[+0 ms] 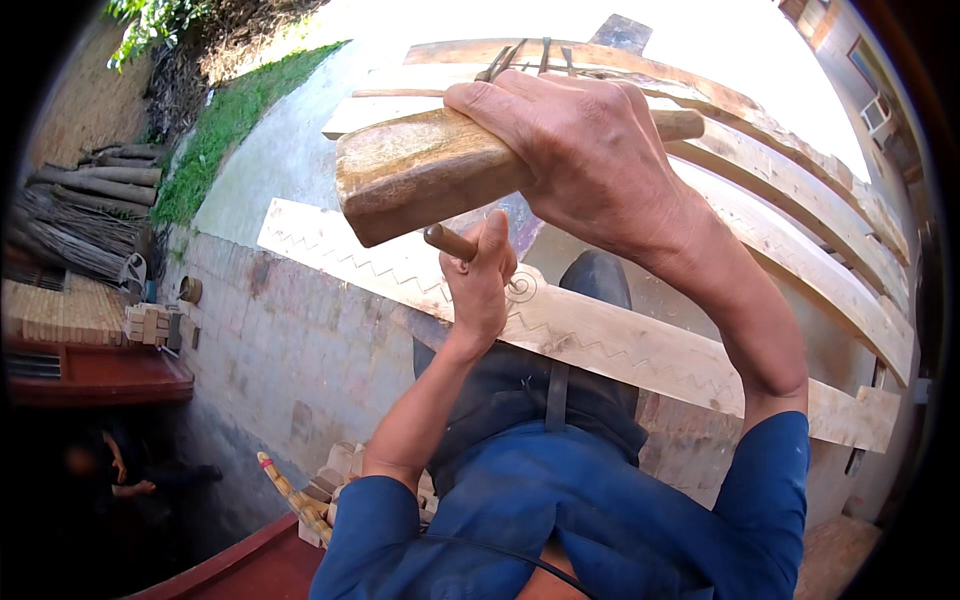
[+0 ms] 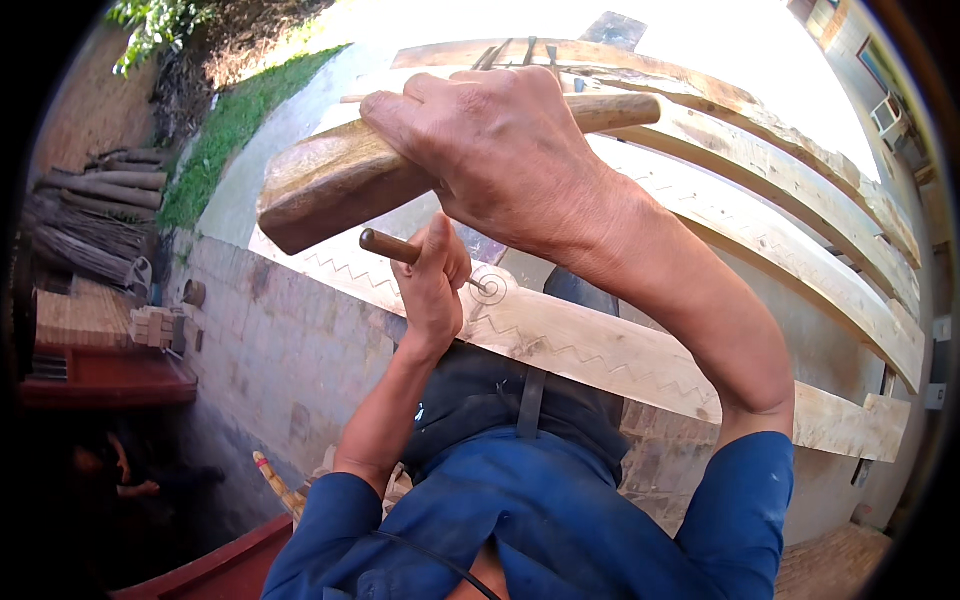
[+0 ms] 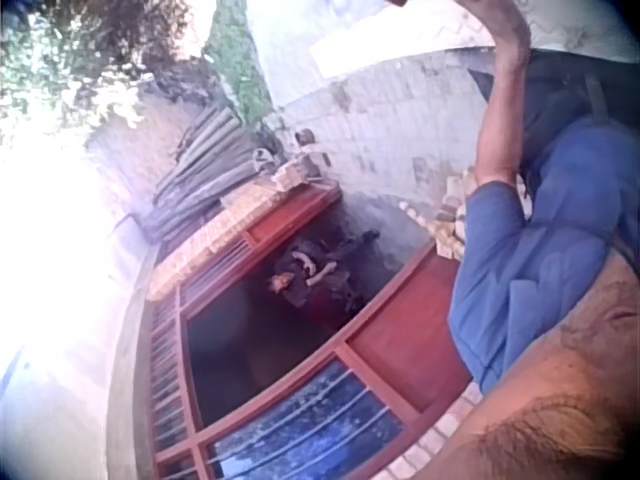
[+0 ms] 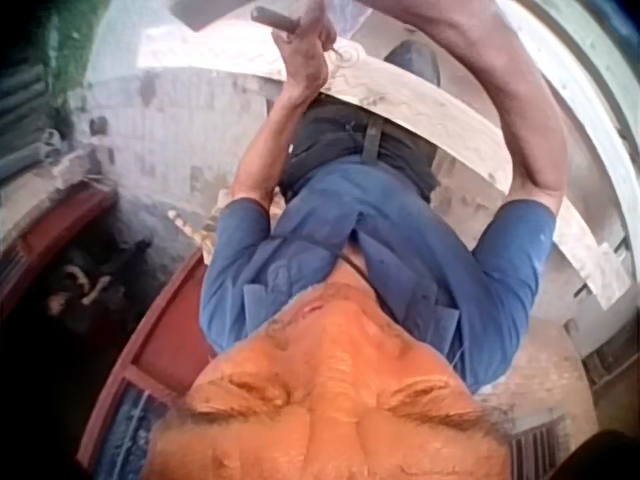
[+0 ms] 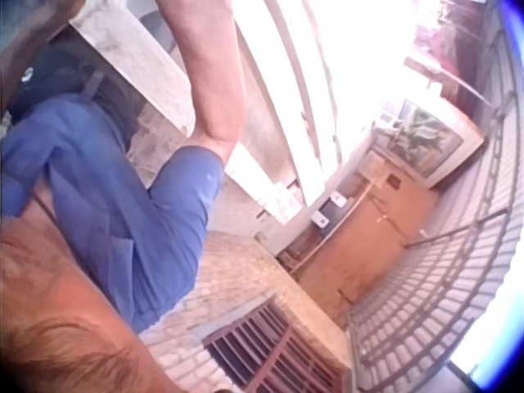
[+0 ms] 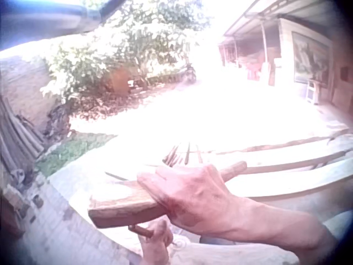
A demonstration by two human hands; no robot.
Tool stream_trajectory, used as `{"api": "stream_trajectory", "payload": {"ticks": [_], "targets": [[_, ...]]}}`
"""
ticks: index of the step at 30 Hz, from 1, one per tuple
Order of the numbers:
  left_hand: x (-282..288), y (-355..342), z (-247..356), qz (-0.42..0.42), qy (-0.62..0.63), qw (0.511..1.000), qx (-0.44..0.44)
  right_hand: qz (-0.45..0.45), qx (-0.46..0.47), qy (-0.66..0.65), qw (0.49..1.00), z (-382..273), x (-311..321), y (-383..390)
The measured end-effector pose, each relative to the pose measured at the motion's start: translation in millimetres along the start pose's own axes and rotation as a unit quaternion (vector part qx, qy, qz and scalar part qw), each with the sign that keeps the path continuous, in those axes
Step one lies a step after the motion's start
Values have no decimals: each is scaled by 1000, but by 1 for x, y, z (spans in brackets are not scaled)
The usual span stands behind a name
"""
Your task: The person carves a decorative zigzag pattern into a long wooden plank using a chisel and a wooden mallet. They repeatedly strike the chisel to remove wood shavings and refine the design along the plank's length.
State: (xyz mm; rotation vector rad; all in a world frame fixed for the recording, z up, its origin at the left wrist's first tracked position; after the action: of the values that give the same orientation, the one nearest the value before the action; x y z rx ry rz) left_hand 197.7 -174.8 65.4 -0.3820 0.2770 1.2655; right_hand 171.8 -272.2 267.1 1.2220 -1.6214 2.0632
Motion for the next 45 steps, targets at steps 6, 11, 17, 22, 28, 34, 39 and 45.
{"api": "stream_trajectory", "payload": {"ticks": [6, 11, 17, 22, 28, 34, 39, 45], "targets": [[9, 1, -2, 64, -3, 997, -48, -19, -50, -71, 996, 6, 5, 5], [1, -10, -7, -21, 0, 1000, -6, 8, -67, -119, 991, 19, 8, 2], [11, -10, 3, 85, -4, 995, -61, 85, -90, -206, 971, 31, 4, 4], [8, -2, 6, 94, -5, 991, -91, 47, -136, -224, 964, 40, 0, 11], [-5, -12, -4, 11, -29, 999, -33, 57, -141, -224, 963, 43, 1, 16], [-14, -18, -14, -127, 51, 990, 44, 32, -128, -228, 965, 44, 11, 4], [-17, -20, -14, -126, 46, 991, 29, 41, -114, -243, 962, 43, 12, 3], [-9, -18, -13, -104, 17, 994, 19, -12, 36, 13, 999, 11, -6, 0]]}}
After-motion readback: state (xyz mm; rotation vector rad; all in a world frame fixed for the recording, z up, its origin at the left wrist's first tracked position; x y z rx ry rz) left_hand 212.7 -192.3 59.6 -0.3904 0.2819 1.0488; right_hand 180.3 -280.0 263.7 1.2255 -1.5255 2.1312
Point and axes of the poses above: each hand's wrist, its own y-axis away from the middle knuckle, its own x-axis out of the back of the hand, z = x × y, the point moved 10 cm from there along -y, towards the middle knuckle
